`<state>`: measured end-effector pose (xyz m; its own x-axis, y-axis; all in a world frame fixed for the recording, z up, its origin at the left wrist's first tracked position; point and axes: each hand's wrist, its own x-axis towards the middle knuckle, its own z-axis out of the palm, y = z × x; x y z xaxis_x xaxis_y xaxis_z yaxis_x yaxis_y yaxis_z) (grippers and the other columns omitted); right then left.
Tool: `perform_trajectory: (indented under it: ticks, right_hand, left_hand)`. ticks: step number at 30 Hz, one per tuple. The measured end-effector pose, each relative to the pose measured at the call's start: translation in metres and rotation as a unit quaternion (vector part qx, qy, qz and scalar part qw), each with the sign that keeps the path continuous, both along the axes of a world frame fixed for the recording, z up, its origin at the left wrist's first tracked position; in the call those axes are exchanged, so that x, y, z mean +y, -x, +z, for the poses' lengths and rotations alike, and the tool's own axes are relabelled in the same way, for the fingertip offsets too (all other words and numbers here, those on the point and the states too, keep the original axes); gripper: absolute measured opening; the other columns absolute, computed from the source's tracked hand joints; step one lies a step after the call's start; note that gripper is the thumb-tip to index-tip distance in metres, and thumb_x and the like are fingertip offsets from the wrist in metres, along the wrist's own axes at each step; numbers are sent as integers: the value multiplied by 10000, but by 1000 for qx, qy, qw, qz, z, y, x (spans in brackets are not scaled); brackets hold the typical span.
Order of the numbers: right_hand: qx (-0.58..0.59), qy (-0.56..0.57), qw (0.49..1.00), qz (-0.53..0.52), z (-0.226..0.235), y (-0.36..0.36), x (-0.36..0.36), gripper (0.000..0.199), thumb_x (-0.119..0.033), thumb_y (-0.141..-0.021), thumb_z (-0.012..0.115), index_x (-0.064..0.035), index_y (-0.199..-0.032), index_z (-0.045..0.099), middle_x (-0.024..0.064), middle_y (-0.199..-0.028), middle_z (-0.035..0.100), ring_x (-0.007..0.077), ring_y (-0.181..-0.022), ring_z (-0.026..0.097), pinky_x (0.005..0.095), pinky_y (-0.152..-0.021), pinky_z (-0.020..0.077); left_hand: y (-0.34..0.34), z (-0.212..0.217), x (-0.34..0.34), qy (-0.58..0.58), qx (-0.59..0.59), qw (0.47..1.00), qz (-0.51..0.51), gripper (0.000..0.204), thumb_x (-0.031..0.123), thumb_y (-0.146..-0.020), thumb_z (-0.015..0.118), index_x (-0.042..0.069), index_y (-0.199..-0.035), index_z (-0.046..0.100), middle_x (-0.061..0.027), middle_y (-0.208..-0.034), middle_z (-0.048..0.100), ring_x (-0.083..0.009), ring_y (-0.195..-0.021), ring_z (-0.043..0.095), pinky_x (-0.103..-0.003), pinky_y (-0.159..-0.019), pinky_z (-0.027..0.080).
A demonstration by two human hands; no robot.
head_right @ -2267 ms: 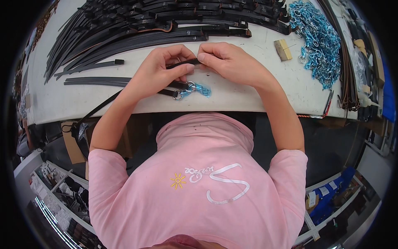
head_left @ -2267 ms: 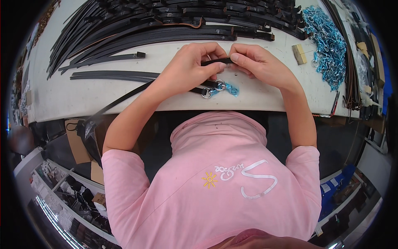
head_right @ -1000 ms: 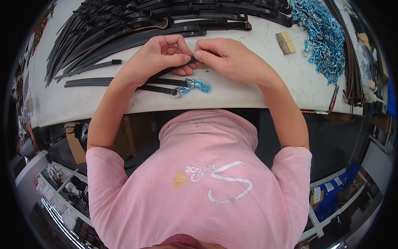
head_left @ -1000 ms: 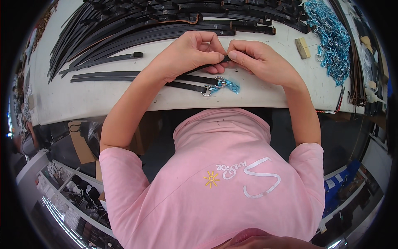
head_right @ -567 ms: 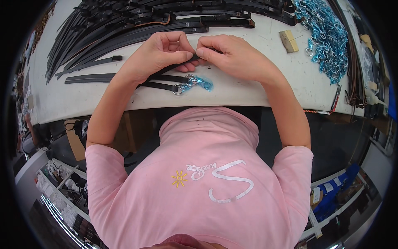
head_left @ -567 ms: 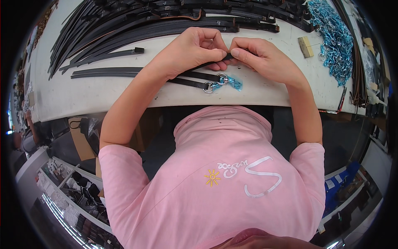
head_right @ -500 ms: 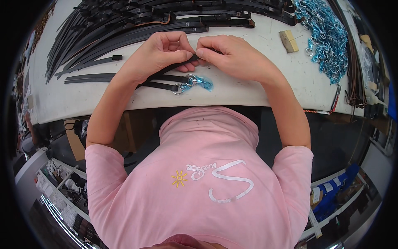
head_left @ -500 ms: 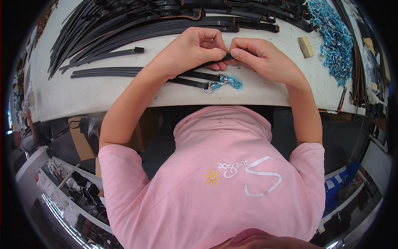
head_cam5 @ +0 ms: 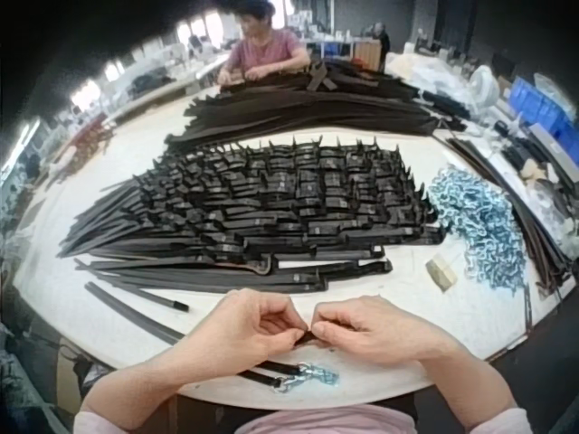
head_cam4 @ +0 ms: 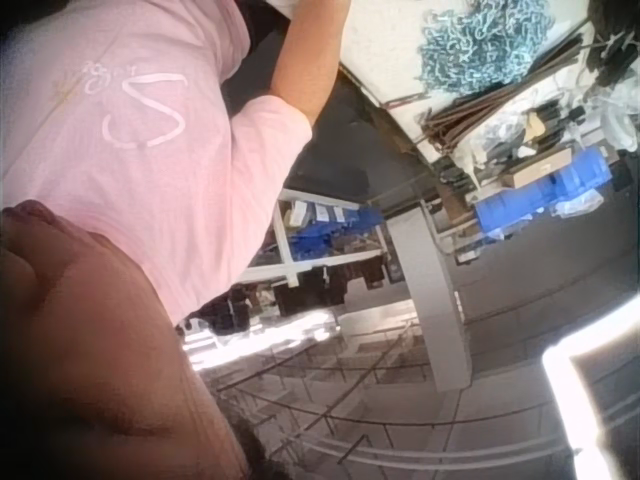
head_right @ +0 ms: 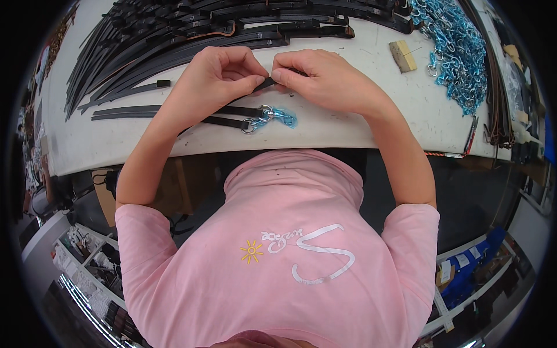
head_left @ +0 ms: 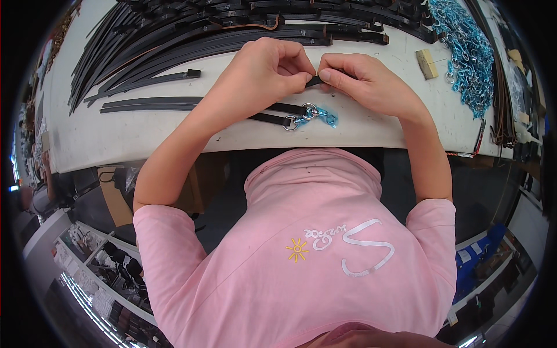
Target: The person assembles keychains by threading black leather straps through silver metal rings and attaching blue plastic clips. They repeatedly pick up straps and rings, thread the strap through the ring, and then attach the clip to the ring, placing the finished items on the table.
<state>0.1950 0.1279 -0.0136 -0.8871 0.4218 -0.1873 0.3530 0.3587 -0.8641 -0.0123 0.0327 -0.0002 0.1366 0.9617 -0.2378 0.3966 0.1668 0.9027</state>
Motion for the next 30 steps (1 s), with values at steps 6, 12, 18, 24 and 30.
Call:
perform_trajectory:
  ticks: [6,12,18,24,30]
  right_hand:
    - [8,-15,1000,-22,-9,0,-1,277,-300,-989,533,-50,-944,645,95,-818,683,269,-765,630,375,-722,486]
    - [1,-53,999,-8,-9,0,0,270,-295,-983,533,-56,-960,658,93,-836,697,284,-783,644,380,-728,493]
    - [-4,-25,1000,-16,-3,1,-1,272,-306,-979,535,-63,-969,656,86,-829,694,274,-772,635,377,-730,489]
    - [-31,-18,999,-11,4,2,-1,270,-307,-977,534,-64,-955,651,77,-802,681,250,-748,615,368,-717,479]
    - [-35,-16,999,-10,5,1,-1,267,-305,-976,535,-64,-950,648,74,-808,682,248,-750,618,366,-714,479]
  left_hand:
    - [-15,16,-3,-133,268,952,-63,110,61,-865,643,14,-955,685,-114,-775,703,-242,-717,707,-326,-674,543]
    - [-17,11,-3,-220,333,913,-84,90,92,-840,625,34,-890,673,-125,-706,649,-320,-657,638,-398,-606,494]
    - [-5,9,3,-112,155,980,-53,110,47,-829,658,-4,-925,669,-70,-735,663,-146,-682,660,-276,-682,535]
    - [4,-12,7,20,-26,999,-21,93,52,-901,647,-35,-932,647,10,-810,640,-27,-760,608,-196,-737,545]
    - [4,-13,7,21,-32,999,-21,89,52,-904,650,-30,-935,638,7,-814,643,-28,-752,608,-190,-739,544]
